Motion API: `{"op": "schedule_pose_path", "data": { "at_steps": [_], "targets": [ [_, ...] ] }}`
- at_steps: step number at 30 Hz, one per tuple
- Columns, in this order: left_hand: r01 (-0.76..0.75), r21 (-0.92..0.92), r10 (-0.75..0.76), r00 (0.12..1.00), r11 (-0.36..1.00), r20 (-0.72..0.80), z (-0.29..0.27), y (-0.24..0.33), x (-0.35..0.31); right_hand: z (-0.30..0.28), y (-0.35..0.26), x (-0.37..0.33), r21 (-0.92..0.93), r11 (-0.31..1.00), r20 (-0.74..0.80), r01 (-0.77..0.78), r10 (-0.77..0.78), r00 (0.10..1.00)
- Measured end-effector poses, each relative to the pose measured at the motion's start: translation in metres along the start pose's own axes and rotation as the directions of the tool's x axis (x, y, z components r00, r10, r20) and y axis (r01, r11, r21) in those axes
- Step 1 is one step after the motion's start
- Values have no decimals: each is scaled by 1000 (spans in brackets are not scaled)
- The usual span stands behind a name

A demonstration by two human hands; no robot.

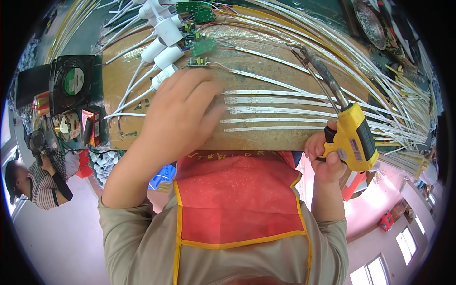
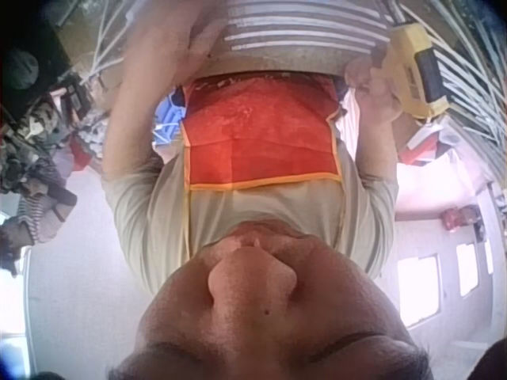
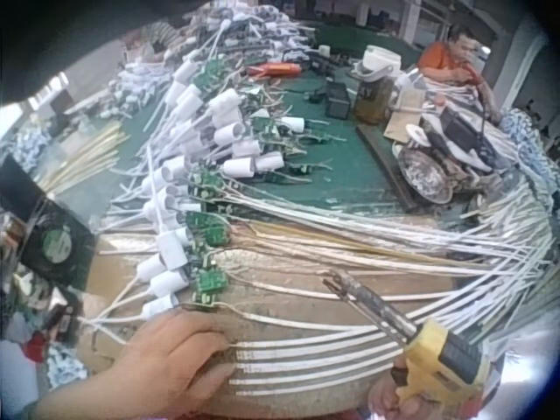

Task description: Assemble and test LED lighting strips using a hand-held tool.

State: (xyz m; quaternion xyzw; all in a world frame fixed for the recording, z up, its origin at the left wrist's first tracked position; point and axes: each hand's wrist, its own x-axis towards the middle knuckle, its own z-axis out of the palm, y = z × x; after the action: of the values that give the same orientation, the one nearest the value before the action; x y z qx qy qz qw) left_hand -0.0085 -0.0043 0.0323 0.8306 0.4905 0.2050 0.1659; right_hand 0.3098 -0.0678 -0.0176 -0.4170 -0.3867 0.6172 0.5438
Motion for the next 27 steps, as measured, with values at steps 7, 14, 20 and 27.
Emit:
{"op": "schedule_pose_path", "data": {
  "at_steps": [7, 14, 20, 27],
  "targets": [
    [9, 243, -32, 995, 970, 90, -18, -8, -27, -5, -3, -3, 124, 990, 36, -63, 59, 998],
    [-144, 392, 211, 968, 909, -133, -49, -11, 11, -9, 4, -2, 193, 981, 22, 23, -28, 999],
    [-145, 414, 162, 987, 899, -6, -55, -43, 74, -10, 7, 0, 223, 973, 43, 62, -73, 996],
    [-9, 330, 147, 906, 944, -396, -67, -106, 168, -7, 4, -2, 237, 971, 52, 14, -27, 998]
  ]
}}
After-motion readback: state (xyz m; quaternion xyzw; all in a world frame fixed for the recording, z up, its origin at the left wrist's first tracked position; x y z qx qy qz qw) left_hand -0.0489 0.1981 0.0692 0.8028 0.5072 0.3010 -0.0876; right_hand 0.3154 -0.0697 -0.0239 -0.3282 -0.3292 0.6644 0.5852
